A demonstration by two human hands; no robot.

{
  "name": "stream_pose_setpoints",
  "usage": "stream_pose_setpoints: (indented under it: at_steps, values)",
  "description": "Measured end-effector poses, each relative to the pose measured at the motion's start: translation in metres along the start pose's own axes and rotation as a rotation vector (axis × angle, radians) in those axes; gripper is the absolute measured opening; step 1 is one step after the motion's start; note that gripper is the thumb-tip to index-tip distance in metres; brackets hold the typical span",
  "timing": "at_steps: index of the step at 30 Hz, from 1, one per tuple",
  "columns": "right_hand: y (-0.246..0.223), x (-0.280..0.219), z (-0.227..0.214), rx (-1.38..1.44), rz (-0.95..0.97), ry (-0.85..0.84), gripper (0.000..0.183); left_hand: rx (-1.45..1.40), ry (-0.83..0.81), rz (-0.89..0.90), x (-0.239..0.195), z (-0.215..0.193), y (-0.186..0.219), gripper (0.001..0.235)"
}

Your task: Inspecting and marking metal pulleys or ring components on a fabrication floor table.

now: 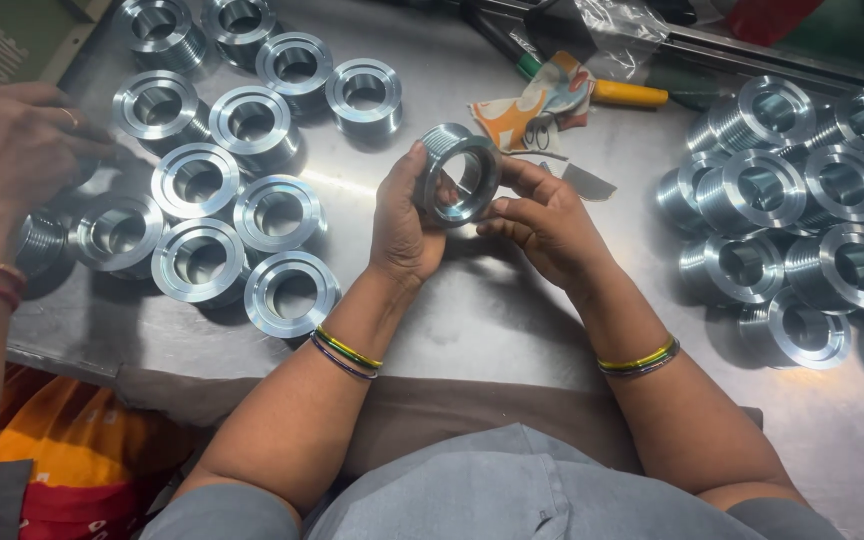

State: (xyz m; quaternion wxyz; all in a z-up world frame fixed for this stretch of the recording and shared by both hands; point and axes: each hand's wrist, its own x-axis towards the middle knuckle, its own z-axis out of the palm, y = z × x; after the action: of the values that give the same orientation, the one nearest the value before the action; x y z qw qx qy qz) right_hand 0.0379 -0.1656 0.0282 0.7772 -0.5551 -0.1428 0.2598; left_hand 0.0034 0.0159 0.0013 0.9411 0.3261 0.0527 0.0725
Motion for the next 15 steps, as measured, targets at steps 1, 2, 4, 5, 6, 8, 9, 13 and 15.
stream_pose_setpoints:
  at_steps: [1,2,4,5,6,8,9,13,15]
  values:
    - [0.0,0.0,0.0,0.04,0.002,-0.015,0.057,-0.006,0.0,-0.012,0.0,0.001,0.0,0.023]
    - [0.0,-0.001,0.0,0.042,0.003,-0.014,0.057,-0.005,0.001,-0.014,0.002,-0.003,-0.002,0.023]
    - [0.0,-0.002,0.0,0.066,0.018,-0.028,0.055,-0.099,0.007,-0.06,0.007,-0.011,-0.007,0.028]
    - [0.001,-0.003,-0.001,0.067,0.017,-0.027,0.055,-0.097,0.006,-0.061,0.012,-0.021,-0.014,0.028]
    - [0.002,-0.004,0.0,0.067,0.018,-0.052,0.057,-0.205,-0.042,-0.106,0.016,-0.031,-0.021,0.032]
    - [0.005,-0.005,0.001,0.068,0.017,-0.076,0.06,-0.31,-0.092,-0.15,0.017,-0.03,-0.02,0.037]
    - [0.006,-0.005,0.001,0.038,-0.008,-0.077,0.06,-0.329,-0.063,-0.213,0.012,-0.019,-0.014,0.039]
    - [0.003,-0.01,0.016,-0.235,-0.118,0.008,0.059,-0.272,0.057,-0.342,0.013,-0.013,-0.014,0.054]
    - [-0.008,-0.016,0.028,-0.717,-0.267,0.012,0.059,-0.26,0.053,-0.371,0.008,-0.001,-0.003,0.057]
